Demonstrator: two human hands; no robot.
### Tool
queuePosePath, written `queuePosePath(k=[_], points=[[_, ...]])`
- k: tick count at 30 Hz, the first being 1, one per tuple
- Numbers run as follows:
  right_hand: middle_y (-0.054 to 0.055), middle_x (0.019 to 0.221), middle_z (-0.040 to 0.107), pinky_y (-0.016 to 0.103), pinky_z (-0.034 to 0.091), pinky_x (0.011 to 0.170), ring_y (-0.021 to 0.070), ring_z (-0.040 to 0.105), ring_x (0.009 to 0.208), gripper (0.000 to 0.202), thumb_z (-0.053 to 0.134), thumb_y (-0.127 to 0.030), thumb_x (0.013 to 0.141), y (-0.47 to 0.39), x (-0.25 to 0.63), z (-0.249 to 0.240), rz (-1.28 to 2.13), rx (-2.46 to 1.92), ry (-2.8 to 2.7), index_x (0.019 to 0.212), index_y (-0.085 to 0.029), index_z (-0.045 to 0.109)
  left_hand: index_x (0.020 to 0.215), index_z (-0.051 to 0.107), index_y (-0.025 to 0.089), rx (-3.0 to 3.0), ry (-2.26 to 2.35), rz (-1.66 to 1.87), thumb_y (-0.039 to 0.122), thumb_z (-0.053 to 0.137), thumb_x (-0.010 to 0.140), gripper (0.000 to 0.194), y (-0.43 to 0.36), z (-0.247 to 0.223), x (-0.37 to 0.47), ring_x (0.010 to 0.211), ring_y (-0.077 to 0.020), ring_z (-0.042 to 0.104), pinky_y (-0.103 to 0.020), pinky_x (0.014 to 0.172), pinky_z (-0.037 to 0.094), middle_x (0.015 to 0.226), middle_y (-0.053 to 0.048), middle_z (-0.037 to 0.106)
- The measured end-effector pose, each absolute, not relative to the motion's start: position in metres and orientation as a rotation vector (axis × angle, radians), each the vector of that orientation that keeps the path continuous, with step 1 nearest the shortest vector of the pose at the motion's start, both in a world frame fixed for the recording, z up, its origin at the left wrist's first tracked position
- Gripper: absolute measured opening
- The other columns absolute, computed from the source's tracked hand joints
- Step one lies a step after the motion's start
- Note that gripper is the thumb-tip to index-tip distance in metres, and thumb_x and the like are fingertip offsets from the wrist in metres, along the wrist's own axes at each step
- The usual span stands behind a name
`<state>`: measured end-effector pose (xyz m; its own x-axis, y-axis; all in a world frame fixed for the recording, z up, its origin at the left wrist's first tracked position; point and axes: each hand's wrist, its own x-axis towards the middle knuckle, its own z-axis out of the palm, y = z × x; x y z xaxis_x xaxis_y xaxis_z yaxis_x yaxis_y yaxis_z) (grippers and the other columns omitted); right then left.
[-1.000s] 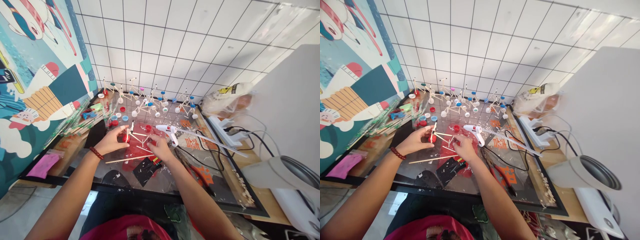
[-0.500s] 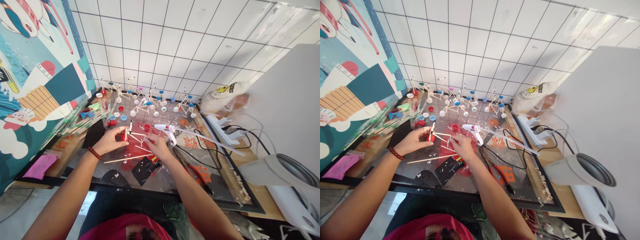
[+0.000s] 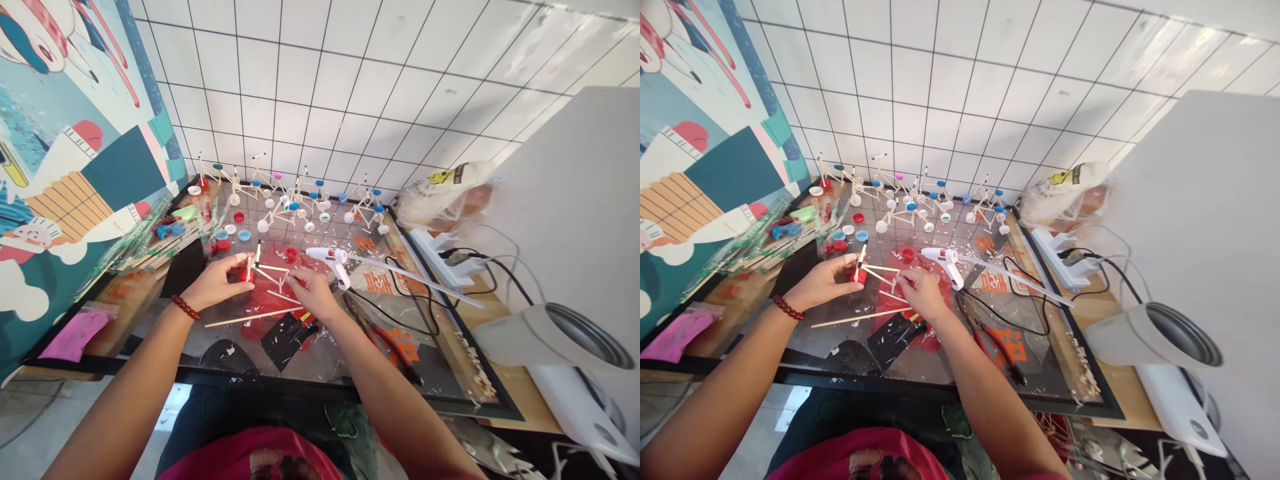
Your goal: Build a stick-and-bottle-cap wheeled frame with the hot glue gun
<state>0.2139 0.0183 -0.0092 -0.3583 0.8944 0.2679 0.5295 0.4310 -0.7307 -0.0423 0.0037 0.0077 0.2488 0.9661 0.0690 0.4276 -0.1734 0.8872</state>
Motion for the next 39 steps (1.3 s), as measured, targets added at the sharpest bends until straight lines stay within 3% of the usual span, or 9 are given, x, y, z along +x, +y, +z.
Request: queuePosePath(k=[8,29,39], points=[[0.002,0.08,0.072,0.028,0.044,0.075,0.0173,0.065,0.078,0.019,0.056,-0.024,0.091,0.0172,0.2138,-0.009,0.693,-1.177,-2.025,0.081,-0.021,0.071,0.14,0.051,0.02,1.743,1.275,0.851,0.048,0.076,0.073,0.077,0.0042,0.0092,-0.0428,0.123,-0.0314,0.06,-0.046,0.106,0.047,0.143,-0.012,0.057],[0.001,0.074,0.069,0.027,0.043,0.072,0.0161,0.062,0.073,0.022,0.055,-0.024,0.092,0.0187,0.2143,-0.0106,0.667,-1.143,-2.051,0.076,-0.022,0.07,0.138,0.053,0.021,1.709,1.281,0.869,0.047,0.081,0.068,0.08,0.0047,0.0072,-0.0419,0.119,-0.0319,0.063,-0.048,0.106,0.047,0.135,-0.012,0.063],[0.002,0.075,0.069,0.027,0.043,0.073,0.0165,0.063,0.074,0.023,0.055,-0.027,0.092,0.0178,0.2139,-0.0099,0.688,-1.151,-2.044,0.076,-0.022,0.07,0.134,0.057,0.022,1.73,1.303,0.843,0.04,0.08,0.069,0.071,0.0037,0.0116,-0.0406,0.119,-0.031,0.063,-0.047,0.105,0.049,0.134,-0.011,0.064]])
